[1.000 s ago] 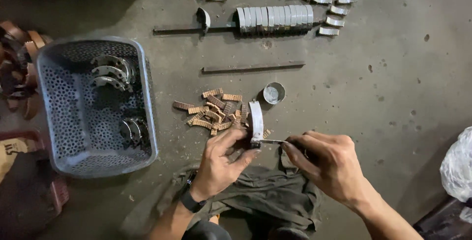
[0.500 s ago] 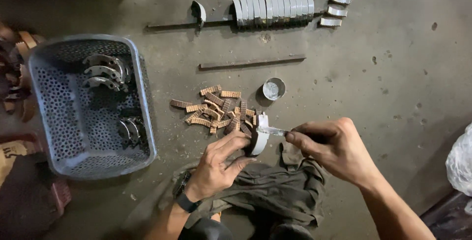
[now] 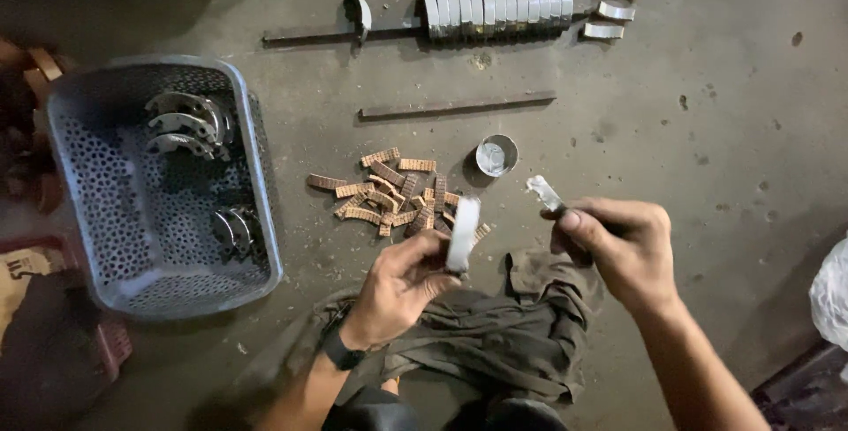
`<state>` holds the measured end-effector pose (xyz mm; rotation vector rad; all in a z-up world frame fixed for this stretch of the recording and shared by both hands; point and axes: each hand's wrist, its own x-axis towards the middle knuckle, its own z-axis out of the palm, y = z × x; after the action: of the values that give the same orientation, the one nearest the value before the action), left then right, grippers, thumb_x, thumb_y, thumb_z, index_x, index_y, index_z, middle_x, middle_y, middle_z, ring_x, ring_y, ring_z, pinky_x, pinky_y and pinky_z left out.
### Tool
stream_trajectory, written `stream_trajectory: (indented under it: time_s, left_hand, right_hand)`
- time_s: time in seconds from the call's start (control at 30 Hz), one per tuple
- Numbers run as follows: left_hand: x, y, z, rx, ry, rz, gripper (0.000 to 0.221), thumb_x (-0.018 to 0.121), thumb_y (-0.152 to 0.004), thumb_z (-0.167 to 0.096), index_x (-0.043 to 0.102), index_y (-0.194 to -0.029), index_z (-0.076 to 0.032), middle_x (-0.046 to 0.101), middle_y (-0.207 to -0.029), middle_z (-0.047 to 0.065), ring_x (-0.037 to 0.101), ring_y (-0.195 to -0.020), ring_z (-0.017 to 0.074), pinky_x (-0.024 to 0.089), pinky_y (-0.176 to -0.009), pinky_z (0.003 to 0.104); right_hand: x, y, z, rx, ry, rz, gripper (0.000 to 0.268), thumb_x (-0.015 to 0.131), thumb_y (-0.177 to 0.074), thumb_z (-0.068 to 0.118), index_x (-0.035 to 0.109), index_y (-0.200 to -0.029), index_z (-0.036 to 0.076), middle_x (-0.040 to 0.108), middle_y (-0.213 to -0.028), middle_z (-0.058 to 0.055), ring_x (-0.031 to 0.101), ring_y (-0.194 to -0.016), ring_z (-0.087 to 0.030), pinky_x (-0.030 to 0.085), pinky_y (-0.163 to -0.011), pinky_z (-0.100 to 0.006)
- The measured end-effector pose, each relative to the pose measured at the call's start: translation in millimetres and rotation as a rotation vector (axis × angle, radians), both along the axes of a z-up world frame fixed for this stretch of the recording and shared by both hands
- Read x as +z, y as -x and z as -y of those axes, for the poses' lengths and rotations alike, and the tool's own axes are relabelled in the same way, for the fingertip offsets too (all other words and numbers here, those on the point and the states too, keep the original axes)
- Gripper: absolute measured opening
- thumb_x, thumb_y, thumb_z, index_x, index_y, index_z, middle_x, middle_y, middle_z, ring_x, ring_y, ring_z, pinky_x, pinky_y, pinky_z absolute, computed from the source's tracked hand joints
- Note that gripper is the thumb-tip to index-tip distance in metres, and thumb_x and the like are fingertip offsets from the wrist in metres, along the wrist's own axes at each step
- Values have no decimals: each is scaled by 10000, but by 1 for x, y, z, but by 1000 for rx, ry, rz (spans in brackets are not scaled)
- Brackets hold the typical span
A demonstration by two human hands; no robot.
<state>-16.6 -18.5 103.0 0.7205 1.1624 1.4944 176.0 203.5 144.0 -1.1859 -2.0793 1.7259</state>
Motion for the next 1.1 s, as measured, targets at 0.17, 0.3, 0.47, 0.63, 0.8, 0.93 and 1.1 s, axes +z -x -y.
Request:
stream_trajectory:
  time_s: [0.17, 0.3, 0.47, 0.63, 0.8, 0.93, 1.1]
  left_hand:
    - [-17, 1, -2, 25, 37, 279, 306, 688, -981, -74, 612, -1251, 50, 718, -1108, 113, 710, -1028, 174, 608, -960, 341]
    - [-21, 2, -9, 3, 4, 294, 250, 666, -1016, -41, 639, -1246, 53, 708, -1132, 122, 708, -1041, 183, 612, -959, 352]
    - [-96, 50, -63, 261, 169, -148, 191, 665, -976, -112, 734, -1110, 6, 758, -993, 119, 701, -787, 173, 612, -646, 321]
    - [-191, 140, -156, 434, 390, -648, 172, 661, -985, -154, 783, -951, -38, 760, -763, 58, 652, -603, 100, 489, -504, 248]
    - [-234, 163, -219, 578, 297, -491, 207, 703, -872, -54, 645, -1061, 7, 700, -723, 59, 693, -601, 160, 560, -531, 335]
    - [-244, 162, -219, 452, 403, -746, 242, 732, -890, -38, 571, -1054, 35, 684, -714, 131, 688, -667, 280, 512, -691, 436]
    - [-267, 159, -201, 444, 317, -1498, 263, 752, -938, -202, 660, -1141, -64, 636, -1142, 325, 608, -1071, 429, 519, -830, 484]
  right_hand:
    - [3, 24, 37, 252, -813, -263, 214, 733, -893, 52, 744, -1099, -4, 713, -834, -117, 623, -630, -181, 489, -561, -301]
    - [-29, 40, 33, 87, -940, -148, 238, 790, -907, -43, 763, -1141, -7, 684, -867, -126, 629, -663, -203, 492, -577, -323]
    - [-45, 49, 11, -49, -690, -70, 240, 746, -929, -36, 750, -1163, 14, 748, -971, -106, 701, -746, -139, 534, -618, -262]
    - [-54, 50, 8, -56, -561, -52, 211, 749, -909, -22, 744, -1119, 2, 753, -929, -85, 716, -736, -134, 518, -604, -237]
    - [-65, 37, -6, -102, -554, -6, 180, 736, -926, -1, 763, -1103, 15, 733, -999, -107, 712, -832, -152, 566, -696, -250]
    - [-82, 29, -22, -145, -573, 242, 192, 802, -892, 41, 773, -1080, 16, 714, -900, -124, 659, -704, -210, 525, -646, -316]
    - [-106, 24, -43, 93, -517, 251, 253, 792, -829, 69, 704, -1058, 6, 728, -943, -143, 734, -813, -304, 581, -716, -377]
